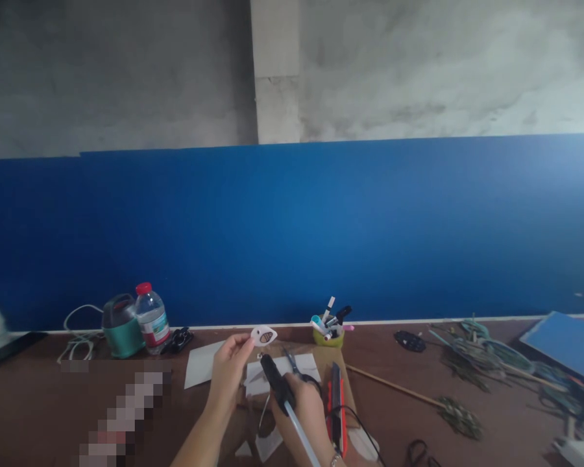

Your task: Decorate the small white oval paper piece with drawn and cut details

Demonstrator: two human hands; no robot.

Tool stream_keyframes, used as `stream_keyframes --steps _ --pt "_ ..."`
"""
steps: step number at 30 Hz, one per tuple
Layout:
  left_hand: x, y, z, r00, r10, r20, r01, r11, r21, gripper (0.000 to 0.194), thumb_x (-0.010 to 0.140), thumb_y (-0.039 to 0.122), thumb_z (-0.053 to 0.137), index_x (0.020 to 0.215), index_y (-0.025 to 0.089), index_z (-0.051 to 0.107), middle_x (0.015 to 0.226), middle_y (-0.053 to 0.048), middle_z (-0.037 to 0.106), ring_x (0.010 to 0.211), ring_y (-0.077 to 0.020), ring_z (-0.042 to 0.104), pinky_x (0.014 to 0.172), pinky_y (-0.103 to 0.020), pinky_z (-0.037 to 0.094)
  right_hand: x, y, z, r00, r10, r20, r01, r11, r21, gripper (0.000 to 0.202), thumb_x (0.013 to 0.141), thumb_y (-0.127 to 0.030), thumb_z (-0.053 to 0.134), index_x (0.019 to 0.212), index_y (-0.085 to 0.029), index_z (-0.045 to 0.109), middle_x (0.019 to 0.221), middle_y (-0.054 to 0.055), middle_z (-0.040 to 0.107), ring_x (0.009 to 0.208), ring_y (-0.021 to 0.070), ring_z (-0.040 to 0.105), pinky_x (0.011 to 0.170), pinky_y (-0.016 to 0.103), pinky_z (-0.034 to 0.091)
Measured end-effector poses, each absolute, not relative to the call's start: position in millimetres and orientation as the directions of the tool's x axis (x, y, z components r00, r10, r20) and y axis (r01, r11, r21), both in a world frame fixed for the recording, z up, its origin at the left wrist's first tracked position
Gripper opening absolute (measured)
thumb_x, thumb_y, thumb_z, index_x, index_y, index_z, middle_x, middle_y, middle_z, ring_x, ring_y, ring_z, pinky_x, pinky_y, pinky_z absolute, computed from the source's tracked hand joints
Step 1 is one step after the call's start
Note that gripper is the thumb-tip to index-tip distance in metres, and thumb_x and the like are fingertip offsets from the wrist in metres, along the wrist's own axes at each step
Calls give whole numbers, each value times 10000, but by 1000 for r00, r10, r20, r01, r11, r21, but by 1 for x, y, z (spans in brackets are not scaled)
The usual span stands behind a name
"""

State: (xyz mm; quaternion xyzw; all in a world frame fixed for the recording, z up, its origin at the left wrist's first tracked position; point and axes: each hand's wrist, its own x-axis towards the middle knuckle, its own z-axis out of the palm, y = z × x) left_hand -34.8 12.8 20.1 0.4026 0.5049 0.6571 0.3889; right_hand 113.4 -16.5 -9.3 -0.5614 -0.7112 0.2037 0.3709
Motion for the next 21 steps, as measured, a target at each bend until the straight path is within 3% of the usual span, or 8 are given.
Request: stream_keyframes --steps 12,21 --pt "-34 10 24 -365 918 157 -82 -199 976 286 664 399 667 787 141 662 778 -79 699 773 -208 634 706 -285 464 113 -20 -4 -81 957 277 667 258 -698 205 724 -313 483 581 -187 557 554 27 613 556 167 563 518 222 359" --pt "-33 10 24 -362 920 152 -86 -195 977 308 638 415 688 774 141 657 768 -80 696 754 -210 632 685 -278 461 114 -10 -21 -55 968 246 604 229 -763 222 697 -355 524 560 -187 569 548 24 626 565 157 561 516 210 367"
